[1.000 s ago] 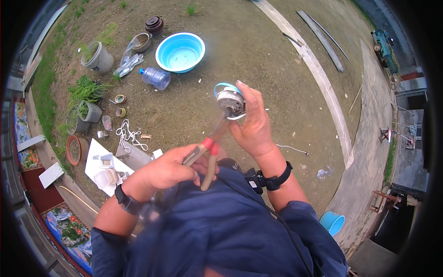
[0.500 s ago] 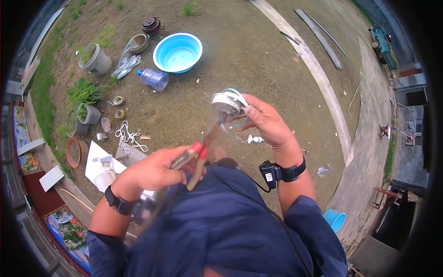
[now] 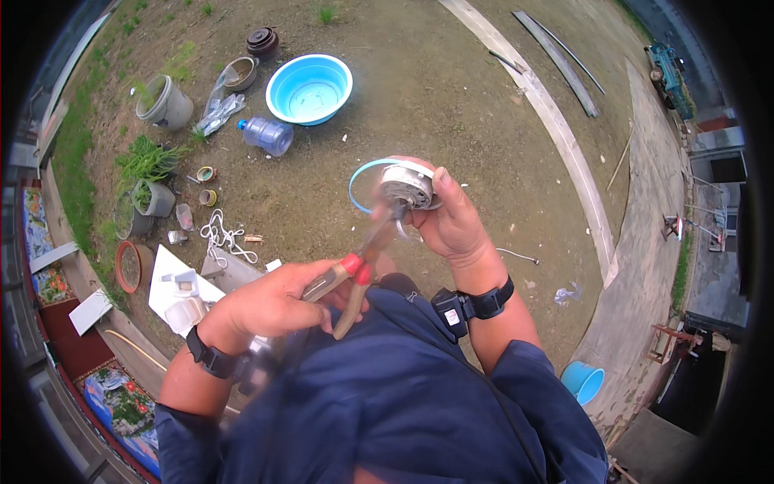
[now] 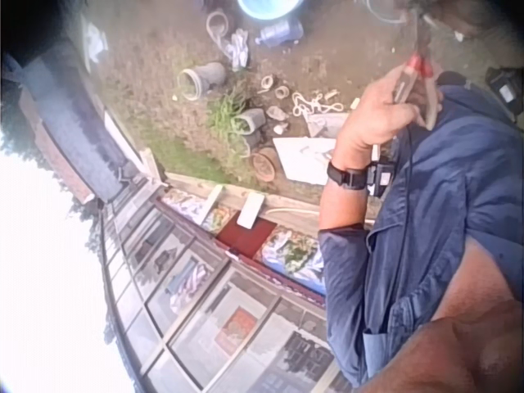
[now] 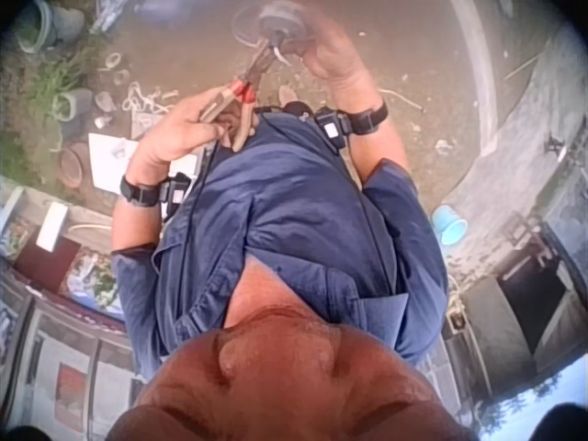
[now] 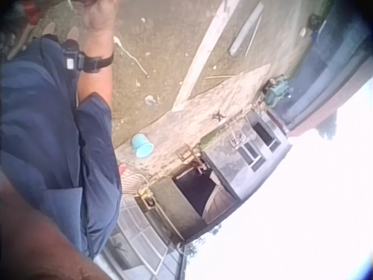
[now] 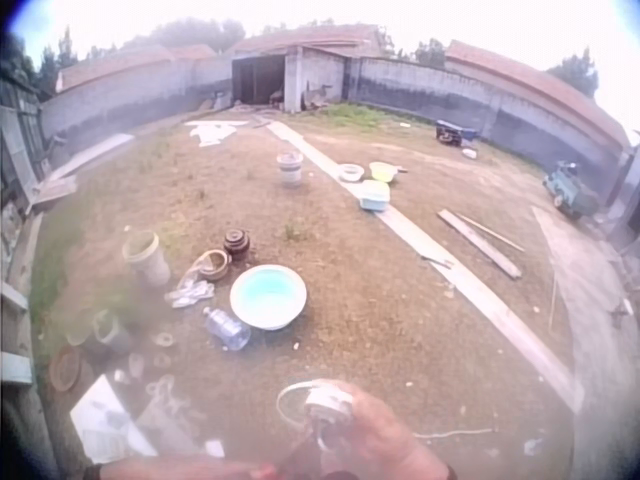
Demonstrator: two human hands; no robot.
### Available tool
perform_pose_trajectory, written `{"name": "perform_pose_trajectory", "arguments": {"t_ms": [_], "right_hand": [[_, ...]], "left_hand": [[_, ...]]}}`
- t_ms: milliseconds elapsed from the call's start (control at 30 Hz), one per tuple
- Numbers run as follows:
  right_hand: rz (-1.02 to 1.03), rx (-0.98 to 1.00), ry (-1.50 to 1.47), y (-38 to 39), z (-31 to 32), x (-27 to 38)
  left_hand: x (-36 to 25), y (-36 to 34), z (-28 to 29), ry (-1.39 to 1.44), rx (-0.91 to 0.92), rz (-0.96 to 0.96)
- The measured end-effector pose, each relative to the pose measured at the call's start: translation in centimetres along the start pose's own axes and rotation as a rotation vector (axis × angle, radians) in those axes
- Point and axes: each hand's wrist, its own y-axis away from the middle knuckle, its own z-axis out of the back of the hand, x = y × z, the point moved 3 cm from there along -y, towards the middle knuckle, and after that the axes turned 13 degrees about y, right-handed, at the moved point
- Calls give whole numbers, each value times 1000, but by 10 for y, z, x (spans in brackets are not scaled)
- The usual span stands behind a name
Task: Disassemble a light fixture using a screwdriver and pliers to inspect the wiring.
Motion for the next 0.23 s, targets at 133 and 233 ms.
{"name": "perform_pose_trajectory", "arguments": {"t_ms": [133,233], "right_hand": [[-72,-147,-50,-5,1,-5],[-7,-19,-294,-12,16,-8]], "left_hand": [[-1,-4,-4,119,3,3],[0,-6,-2,279,50,-7]]}}
